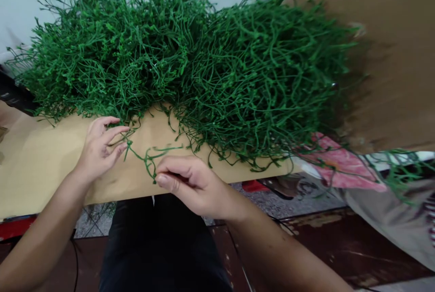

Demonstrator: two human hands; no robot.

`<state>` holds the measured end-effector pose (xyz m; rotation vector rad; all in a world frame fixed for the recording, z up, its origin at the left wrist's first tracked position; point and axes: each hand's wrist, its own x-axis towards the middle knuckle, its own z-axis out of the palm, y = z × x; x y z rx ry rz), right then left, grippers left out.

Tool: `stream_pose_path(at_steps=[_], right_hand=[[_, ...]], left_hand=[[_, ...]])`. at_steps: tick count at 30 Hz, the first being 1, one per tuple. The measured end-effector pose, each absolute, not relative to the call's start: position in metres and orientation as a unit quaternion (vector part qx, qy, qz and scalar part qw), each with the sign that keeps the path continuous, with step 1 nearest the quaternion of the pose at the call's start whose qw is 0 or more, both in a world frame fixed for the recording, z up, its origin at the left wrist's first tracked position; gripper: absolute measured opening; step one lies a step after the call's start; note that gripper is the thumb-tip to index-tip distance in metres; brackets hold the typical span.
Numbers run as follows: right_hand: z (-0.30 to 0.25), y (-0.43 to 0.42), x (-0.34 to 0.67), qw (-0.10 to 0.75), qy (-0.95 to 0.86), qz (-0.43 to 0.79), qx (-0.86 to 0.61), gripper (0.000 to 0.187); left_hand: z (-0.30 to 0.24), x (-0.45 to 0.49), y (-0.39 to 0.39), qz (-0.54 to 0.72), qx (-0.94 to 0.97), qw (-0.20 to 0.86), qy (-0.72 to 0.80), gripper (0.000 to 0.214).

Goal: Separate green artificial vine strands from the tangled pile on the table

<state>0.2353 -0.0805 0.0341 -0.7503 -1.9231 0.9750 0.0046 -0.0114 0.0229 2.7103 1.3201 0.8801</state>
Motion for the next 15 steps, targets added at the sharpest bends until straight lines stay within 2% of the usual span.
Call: stream_pose_path(at_steps=[3, 7, 13, 15], right_hand=[[0.038, -0.089, 0.246, 0.417, -0.768, 0.384, -0.297, 0.028], [0.039, -0.103, 0.262, 0.455, -0.744, 0.375, -0.315, 0.029], [0.032, -0.117, 0.297, 0.55, -0.664, 0.352, -0.364, 0.013], [0.034, -0.119, 0.31, 0.553, -0.634, 0.374, -0.391, 0.012]], left_hand=[[0.023, 0.007, -0.001, 0.239, 0.871, -0.034, 0.427, 0.033], [0.021, 0.004, 0.015, 0.188, 0.868, -0.065, 0.454, 0.052], [0.012, -0.01, 0.033, 0.122, 0.844, -0.089, 0.515, 0.044], [0.011, -0.012, 0.034, 0.117, 0.841, -0.099, 0.519, 0.043]])
